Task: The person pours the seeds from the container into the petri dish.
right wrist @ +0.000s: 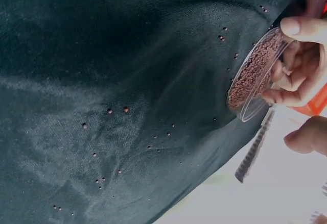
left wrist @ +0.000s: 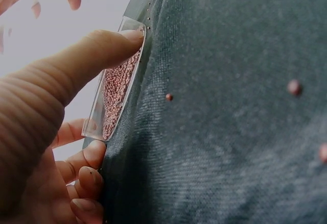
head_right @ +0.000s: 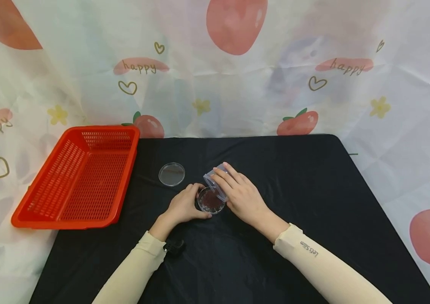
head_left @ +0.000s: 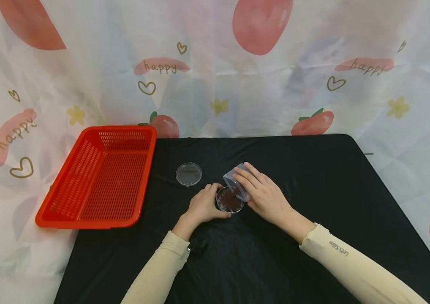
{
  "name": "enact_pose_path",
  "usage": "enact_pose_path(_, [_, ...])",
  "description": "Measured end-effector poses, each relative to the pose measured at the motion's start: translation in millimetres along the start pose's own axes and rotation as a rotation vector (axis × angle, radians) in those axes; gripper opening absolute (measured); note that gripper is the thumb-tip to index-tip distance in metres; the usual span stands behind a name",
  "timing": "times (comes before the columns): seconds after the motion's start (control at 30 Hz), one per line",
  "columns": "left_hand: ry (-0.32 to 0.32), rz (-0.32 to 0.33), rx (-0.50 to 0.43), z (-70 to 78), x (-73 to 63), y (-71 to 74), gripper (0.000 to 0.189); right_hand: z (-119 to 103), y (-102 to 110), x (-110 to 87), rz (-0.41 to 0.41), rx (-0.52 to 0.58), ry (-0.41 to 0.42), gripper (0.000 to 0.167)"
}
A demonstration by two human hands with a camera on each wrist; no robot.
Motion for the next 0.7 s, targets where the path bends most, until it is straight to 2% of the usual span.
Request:
enact_pose_path(0.23, [-0.008, 0.004, 0.004, 0.1, 3.4, -0.2, 0.09, 3.6, 1.6, -0.7, 0.021, 0.027, -0.03, 0.099])
enact_pose_path(0.47, [-0.002, -0.002, -0.003, -3.2, 0.9, -1.6, 0.09, 1.8, -0.6, -0.3, 0.022, 0.046, -0.027, 0.098])
enact_pose_path(0.7, [-0.001, -0.001, -0.003, -3.5, 3.7, 0.0, 0.09, 3.6, -1.2, 2.7, 0.016, 0.01, 0.0, 0.092])
Point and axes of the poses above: each hand's wrist, its own x-axis towards the middle knuckle, its own y-axis out of the back of the hand, z = x × y, the point moved 5 cm from there along x, towards the middle knuckle, and after that the axes turned 15 degrees about y, right-handed, at the moved point
